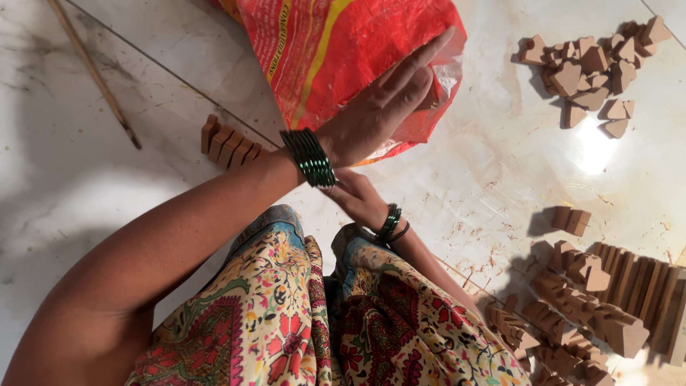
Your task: The person sits on the floor and repeatedly picks up small wooden pieces, aligns them, and stacks them into neat piles. The person then gathers the stacked pieces and places them into a red and yellow bag.
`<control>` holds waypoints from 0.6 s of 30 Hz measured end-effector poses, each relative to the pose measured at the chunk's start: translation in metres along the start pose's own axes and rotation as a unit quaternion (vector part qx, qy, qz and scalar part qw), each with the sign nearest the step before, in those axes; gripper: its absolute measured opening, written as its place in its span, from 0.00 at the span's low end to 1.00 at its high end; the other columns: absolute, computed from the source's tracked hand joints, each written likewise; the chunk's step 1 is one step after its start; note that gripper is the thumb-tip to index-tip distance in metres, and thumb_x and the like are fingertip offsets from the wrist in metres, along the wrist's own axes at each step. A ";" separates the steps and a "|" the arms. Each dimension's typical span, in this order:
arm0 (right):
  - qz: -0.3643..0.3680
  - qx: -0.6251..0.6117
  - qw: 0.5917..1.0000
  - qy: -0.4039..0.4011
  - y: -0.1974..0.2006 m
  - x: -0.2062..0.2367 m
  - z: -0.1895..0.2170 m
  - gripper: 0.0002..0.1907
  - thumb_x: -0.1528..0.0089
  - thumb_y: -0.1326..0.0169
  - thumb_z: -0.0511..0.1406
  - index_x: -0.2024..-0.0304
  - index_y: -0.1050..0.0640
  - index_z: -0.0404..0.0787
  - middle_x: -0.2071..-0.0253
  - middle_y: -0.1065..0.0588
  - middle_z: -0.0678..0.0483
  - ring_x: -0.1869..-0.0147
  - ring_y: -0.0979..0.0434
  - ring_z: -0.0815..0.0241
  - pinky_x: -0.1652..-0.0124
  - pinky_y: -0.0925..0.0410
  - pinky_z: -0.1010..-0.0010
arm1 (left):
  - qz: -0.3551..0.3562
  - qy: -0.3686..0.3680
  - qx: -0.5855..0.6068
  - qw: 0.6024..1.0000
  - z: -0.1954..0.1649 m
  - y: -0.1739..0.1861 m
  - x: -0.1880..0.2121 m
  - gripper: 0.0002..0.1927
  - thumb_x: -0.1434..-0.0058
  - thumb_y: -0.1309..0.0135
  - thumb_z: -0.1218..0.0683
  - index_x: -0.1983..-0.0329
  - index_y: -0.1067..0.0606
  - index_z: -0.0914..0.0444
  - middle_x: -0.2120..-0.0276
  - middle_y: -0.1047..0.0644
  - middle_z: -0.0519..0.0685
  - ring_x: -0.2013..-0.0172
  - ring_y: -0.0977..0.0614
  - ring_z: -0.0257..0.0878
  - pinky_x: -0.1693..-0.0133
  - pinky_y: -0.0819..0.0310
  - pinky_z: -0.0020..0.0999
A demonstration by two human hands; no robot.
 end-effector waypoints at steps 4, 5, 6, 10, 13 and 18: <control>-0.137 0.034 0.990 0.017 0.055 -0.001 -0.016 0.15 0.32 0.43 0.35 0.48 0.21 0.29 0.57 0.19 0.55 0.51 0.23 0.65 0.51 0.27 0.69 | 0.015 -0.029 -0.036 0.999 0.020 -0.024 0.019 0.34 0.20 0.72 0.35 0.19 0.59 0.54 0.21 0.47 0.58 0.22 0.45 0.49 0.23 0.56 0.41; -0.181 0.025 0.982 0.047 0.071 -0.001 -0.013 0.14 0.33 0.43 0.34 0.49 0.22 0.29 0.56 0.19 0.56 0.50 0.22 0.65 0.51 0.26 0.69 | 0.054 0.053 0.113 0.991 0.028 -0.038 0.030 0.41 0.23 0.71 0.30 0.19 0.58 0.60 0.20 0.48 0.60 0.20 0.46 0.52 0.24 0.57 0.45; -0.179 -0.021 0.982 0.061 0.085 0.001 -0.010 0.17 0.33 0.44 0.34 0.43 0.25 0.33 0.56 0.20 0.54 0.50 0.21 0.62 0.50 0.26 0.69 | 0.085 0.084 0.062 0.991 0.030 -0.050 0.043 0.42 0.26 0.72 0.30 0.19 0.55 0.60 0.24 0.44 0.60 0.23 0.43 0.52 0.25 0.53 0.44; -0.266 0.391 0.863 0.179 0.136 -0.003 0.026 0.21 0.34 0.44 0.30 0.38 0.26 0.38 0.35 0.28 0.41 0.30 0.28 0.41 0.33 0.33 0.58 | 0.192 0.090 -0.101 0.972 0.032 -0.067 0.088 0.42 0.27 0.72 0.31 0.20 0.51 0.62 0.26 0.44 0.63 0.23 0.49 0.56 0.26 0.62 0.51; -0.362 0.462 0.801 0.117 0.157 -0.009 0.025 0.26 0.35 0.43 0.31 0.34 0.30 0.32 0.31 0.36 0.34 0.28 0.36 0.33 0.34 0.38 0.53 | 0.198 0.138 -0.069 0.968 0.045 -0.058 0.095 0.40 0.28 0.72 0.32 0.22 0.49 0.62 0.25 0.43 0.62 0.25 0.47 0.54 0.29 0.59 0.50; -0.346 0.498 0.795 0.007 0.165 -0.007 0.015 0.19 0.38 0.41 0.32 0.45 0.22 0.33 0.34 0.32 0.38 0.38 0.28 0.37 0.43 0.33 0.54 | 0.224 0.182 -0.085 0.954 0.062 -0.039 0.101 0.41 0.29 0.70 0.30 0.24 0.47 0.61 0.27 0.40 0.61 0.26 0.41 0.54 0.28 0.50 0.44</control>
Point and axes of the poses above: each hand's wrist, its own x-axis away from the middle knuckle, its own y-axis out of the back of the hand, z = x × y, the point moved 5 cm from there along -x, towards the middle knuckle
